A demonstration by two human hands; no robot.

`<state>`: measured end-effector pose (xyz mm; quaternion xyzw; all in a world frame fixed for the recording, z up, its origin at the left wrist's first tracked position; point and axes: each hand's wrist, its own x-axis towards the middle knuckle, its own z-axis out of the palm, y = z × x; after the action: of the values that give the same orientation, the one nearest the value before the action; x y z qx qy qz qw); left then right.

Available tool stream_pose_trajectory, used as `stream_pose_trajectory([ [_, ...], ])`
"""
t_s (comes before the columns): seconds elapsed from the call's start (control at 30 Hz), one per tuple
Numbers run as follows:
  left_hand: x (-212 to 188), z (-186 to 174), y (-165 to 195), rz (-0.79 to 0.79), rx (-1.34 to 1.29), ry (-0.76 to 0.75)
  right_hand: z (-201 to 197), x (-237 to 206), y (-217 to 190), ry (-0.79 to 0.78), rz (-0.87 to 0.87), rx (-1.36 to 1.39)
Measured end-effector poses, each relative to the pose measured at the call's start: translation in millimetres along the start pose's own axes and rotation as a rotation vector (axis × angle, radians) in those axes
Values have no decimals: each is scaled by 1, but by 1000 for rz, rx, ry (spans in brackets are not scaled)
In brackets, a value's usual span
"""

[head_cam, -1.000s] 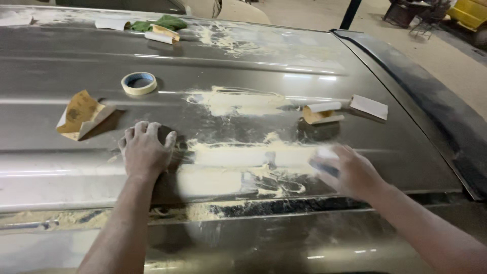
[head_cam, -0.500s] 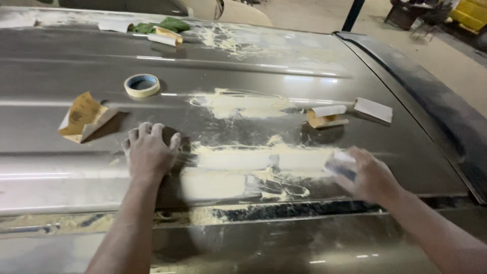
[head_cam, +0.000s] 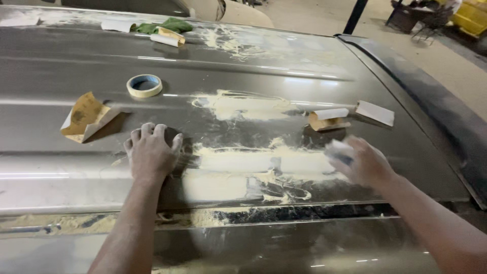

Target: The person applies a beige body filler paste onto a car hood using a spreader and smooths it with a sanding block. The person repeatedly spreads and sands the filler across the hood surface.

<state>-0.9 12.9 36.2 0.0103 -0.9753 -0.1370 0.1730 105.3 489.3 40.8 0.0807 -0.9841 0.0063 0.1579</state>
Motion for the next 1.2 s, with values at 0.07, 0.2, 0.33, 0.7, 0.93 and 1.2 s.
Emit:
stream_pose_trajectory([
  [0.07, 0, -1, 1, 11, 3, 15, -2, 10, -4, -58, 137, 10],
  [0.2, 1, -3, 1, -24, -22, -77, 8, 1, -9, -34, 126, 164],
  [0.33, -1, -4, -1, 16, -15, 47, 18, -7, -22, 17, -160, 15],
  [0.7, 3, -4, -1, -17, -37, -68, 18, 13, -56, 11, -178, 173],
  [0.93, 1, 0, -2, 40, -24, 32, 33, 37, -64, 109, -149, 88],
  [1.2, 2, 1, -6, 27, -44, 25, 21, 27, -95, -60, -191, 180],
])
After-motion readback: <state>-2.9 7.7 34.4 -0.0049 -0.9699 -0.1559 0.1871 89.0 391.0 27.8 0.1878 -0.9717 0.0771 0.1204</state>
